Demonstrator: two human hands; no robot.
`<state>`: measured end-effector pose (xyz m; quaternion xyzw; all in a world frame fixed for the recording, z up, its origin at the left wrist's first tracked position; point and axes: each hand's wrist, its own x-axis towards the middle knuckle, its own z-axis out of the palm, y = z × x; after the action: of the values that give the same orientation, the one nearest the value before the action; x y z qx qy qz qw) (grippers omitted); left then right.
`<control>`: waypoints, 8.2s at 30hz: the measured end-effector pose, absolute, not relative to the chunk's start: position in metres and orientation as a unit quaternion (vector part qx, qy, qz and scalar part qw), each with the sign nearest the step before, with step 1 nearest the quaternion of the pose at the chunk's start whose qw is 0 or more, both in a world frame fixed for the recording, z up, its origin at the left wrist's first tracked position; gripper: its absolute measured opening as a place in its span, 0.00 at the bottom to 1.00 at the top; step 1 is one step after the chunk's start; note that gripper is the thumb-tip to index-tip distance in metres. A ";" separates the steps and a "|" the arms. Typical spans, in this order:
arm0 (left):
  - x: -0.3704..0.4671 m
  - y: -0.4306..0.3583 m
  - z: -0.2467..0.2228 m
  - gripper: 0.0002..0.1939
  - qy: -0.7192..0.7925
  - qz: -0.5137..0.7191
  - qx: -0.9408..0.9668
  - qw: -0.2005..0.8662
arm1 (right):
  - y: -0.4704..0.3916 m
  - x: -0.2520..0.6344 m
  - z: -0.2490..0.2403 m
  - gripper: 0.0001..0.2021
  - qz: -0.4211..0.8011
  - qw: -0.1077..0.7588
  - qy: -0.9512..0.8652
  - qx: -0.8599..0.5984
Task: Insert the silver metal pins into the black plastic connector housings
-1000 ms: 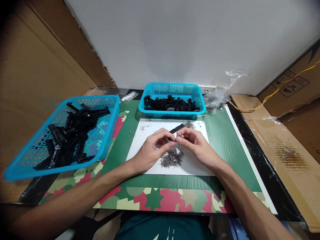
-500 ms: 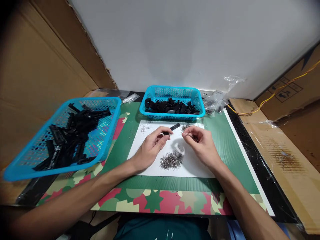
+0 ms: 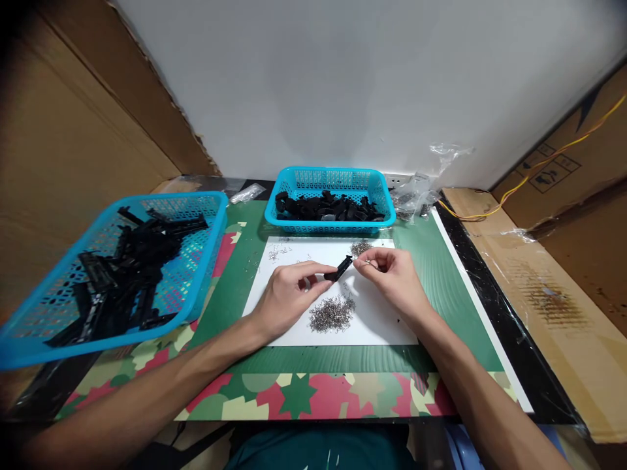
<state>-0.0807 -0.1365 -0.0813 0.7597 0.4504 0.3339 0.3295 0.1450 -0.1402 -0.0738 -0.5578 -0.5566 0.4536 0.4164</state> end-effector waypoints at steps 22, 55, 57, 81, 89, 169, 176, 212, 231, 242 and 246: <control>-0.080 -0.139 -0.086 0.12 0.420 0.322 0.777 0.342 | -0.139 0.145 -0.084 0.11 0.271 0.291 -0.638 -0.660; -0.081 -0.137 -0.080 0.07 0.444 0.295 0.750 0.390 | -0.133 0.160 -0.080 0.12 0.226 0.265 -0.728 -0.591; -0.081 -0.138 -0.080 0.07 0.437 0.284 0.766 0.376 | -0.133 0.161 -0.082 0.13 0.198 0.304 -0.736 -0.572; -0.082 -0.140 -0.091 0.09 0.348 0.277 0.862 0.244 | -0.140 0.136 -0.086 0.11 0.246 0.505 -0.596 -0.574; -0.081 -0.142 -0.091 0.08 0.349 0.278 0.860 0.249 | -0.143 0.134 -0.086 0.10 0.182 0.477 -0.640 -0.574; -0.088 -0.140 -0.084 0.04 0.281 0.486 0.818 0.123 | -0.165 0.120 -0.067 0.05 0.171 0.498 -0.753 -0.395; -0.089 -0.139 -0.082 0.06 0.274 0.483 0.824 0.111 | -0.164 0.123 -0.065 0.06 0.189 0.474 -0.761 -0.401; -0.086 -0.134 -0.086 0.10 0.407 0.362 0.812 0.209 | -0.145 0.147 -0.071 0.11 0.075 0.468 -0.769 -0.428; -0.085 -0.133 -0.090 0.04 0.362 0.335 0.857 0.152 | -0.150 0.137 -0.071 0.11 0.200 0.454 -0.680 -0.540; -0.083 -0.125 -0.085 0.08 0.464 0.455 0.691 0.315 | -0.141 0.145 -0.074 0.11 0.238 0.263 -0.733 -0.581; -0.083 -0.124 -0.086 0.08 0.461 0.462 0.683 0.327 | -0.143 0.142 -0.077 0.09 0.270 0.241 -0.727 -0.583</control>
<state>-0.0831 -0.1237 -0.0860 0.6832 0.4611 0.4625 0.3267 0.1415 -0.1427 -0.0766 -0.5834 -0.7273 0.2697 0.2409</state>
